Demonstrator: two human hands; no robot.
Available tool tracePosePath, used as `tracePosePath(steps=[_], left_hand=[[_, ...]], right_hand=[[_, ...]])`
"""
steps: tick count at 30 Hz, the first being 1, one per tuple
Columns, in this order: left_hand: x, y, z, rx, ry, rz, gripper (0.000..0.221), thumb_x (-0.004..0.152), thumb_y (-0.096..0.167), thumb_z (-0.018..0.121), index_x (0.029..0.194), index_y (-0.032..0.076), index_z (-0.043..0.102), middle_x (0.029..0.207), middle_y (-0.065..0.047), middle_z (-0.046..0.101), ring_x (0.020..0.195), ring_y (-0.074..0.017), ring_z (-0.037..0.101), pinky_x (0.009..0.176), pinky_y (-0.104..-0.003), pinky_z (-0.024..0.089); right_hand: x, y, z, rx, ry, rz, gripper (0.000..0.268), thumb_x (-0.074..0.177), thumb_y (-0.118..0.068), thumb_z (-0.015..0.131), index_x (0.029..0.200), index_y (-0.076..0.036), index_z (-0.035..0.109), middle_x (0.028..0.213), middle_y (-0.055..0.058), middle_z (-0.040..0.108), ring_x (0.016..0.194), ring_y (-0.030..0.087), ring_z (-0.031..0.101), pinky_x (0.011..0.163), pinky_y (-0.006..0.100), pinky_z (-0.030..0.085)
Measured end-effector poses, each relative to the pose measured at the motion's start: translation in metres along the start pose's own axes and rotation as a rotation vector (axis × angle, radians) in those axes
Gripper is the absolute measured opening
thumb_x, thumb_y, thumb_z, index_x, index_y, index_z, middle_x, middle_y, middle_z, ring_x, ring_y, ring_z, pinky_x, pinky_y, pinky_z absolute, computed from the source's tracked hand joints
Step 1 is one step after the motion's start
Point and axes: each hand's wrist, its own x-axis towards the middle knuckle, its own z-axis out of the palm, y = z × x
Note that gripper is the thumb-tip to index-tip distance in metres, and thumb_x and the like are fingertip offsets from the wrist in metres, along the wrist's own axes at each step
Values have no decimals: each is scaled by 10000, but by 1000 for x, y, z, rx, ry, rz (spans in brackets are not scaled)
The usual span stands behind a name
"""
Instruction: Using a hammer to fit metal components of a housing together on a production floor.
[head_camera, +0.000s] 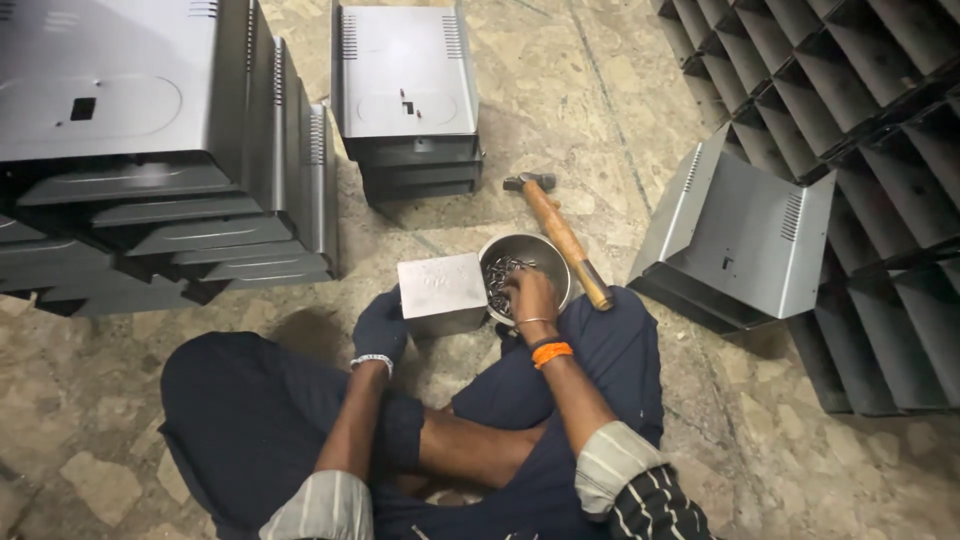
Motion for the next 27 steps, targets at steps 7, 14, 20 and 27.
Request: tracePosePath(steps=[7, 14, 20, 27], left_hand=[[10, -11, 8, 77, -28, 62, 412, 900, 242, 599, 1300, 215, 697, 1157, -137, 722, 1087, -331, 673, 930, -432, 522], [10, -9, 7, 30, -59, 34, 425, 911, 320, 574, 1305, 202, 679, 1242, -137, 700, 1165, -342, 640, 968, -444, 506], [25, -49, 29, 16, -43, 143, 416, 938, 344, 584, 1284, 137, 687, 1257, -148, 697, 1179, -338, 636, 992, -434, 496], [15, -20, 13, -17, -51, 43, 398, 898, 320, 601, 1229, 134, 722, 1198, -133, 724, 1142, -323, 666, 974, -416, 515]], right_hand=[[-8, -33, -35, 109, 178, -4, 115, 796, -232, 773, 855, -134, 782, 868, 106, 762, 879, 339, 709, 778, 474, 531], [-10, -35, -38, 120, 165, 147, 167, 868, -286, 752, 862, -119, 757, 795, 129, 739, 776, 367, 713, 680, 480, 542], [2, -44, -46, 541, 245, 227, 168, 891, -179, 768, 817, -39, 713, 706, 62, 746, 629, 151, 726, 592, 294, 557], [-26, -152, -135, 795, 51, 68, 123, 875, -124, 758, 826, -13, 779, 728, 14, 748, 643, 33, 661, 587, 230, 521]])
